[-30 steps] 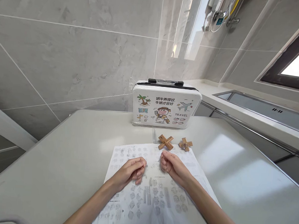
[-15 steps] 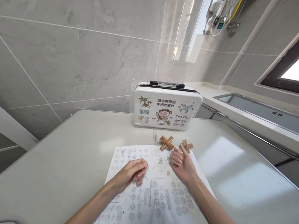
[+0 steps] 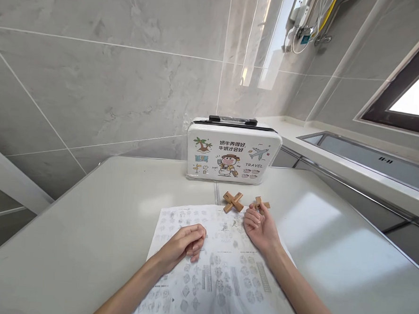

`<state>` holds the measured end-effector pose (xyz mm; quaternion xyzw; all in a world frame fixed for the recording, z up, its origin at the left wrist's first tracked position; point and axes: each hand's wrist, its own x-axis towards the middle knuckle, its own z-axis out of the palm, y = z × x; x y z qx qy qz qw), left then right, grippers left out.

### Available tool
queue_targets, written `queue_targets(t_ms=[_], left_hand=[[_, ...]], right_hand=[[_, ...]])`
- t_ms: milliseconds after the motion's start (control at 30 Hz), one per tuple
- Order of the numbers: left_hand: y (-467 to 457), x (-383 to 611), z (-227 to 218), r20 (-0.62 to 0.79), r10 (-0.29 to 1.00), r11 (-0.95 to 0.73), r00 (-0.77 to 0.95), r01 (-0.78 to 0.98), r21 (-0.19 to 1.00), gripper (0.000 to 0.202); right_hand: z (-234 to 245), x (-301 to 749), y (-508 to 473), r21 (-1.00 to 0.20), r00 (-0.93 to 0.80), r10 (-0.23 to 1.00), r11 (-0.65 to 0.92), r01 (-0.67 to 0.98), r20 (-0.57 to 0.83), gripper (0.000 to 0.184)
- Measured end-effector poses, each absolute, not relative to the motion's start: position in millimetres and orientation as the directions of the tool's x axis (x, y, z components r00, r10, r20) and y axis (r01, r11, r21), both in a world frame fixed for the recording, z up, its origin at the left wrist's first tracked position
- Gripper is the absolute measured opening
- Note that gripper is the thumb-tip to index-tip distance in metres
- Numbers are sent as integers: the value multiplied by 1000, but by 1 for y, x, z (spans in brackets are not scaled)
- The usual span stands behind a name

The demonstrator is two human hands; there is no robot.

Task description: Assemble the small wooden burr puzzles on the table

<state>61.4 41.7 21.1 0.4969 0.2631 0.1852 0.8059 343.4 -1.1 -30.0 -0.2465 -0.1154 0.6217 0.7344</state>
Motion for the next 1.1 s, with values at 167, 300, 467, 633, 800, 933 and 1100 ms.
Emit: queue_targets(t_ms=[167,300,467,633,800,933,1100], left_hand=[[42,61,20,-237,554,443,798,-42,896,33],[43,61,19,-235,553,445,799,-45,894,32],[45,60,18,-231,567,453,791,-66,889,29],[48,57,15,-222,569,466,792,-88,881,29],[50,53,12,-178,610,428,772,-132,894,29],[49,51,16,-114,651,351,751,-165,922,32],[48,50,18,4,729,94,684,-107,990,36]], right_hand=[[-29,347,-1,-427,217,965,135,-894,-150,19],[-29,348,0,-418,207,967,129,-899,-148,16],[-30,343,2,-524,260,956,154,-838,-134,26],[-17,326,-2,-763,427,897,199,-615,-110,36],[-2,301,-14,-979,474,873,180,-94,115,47],[-3,288,-22,-978,275,941,171,116,197,46],[-3,272,-27,-940,61,978,175,292,201,40]])
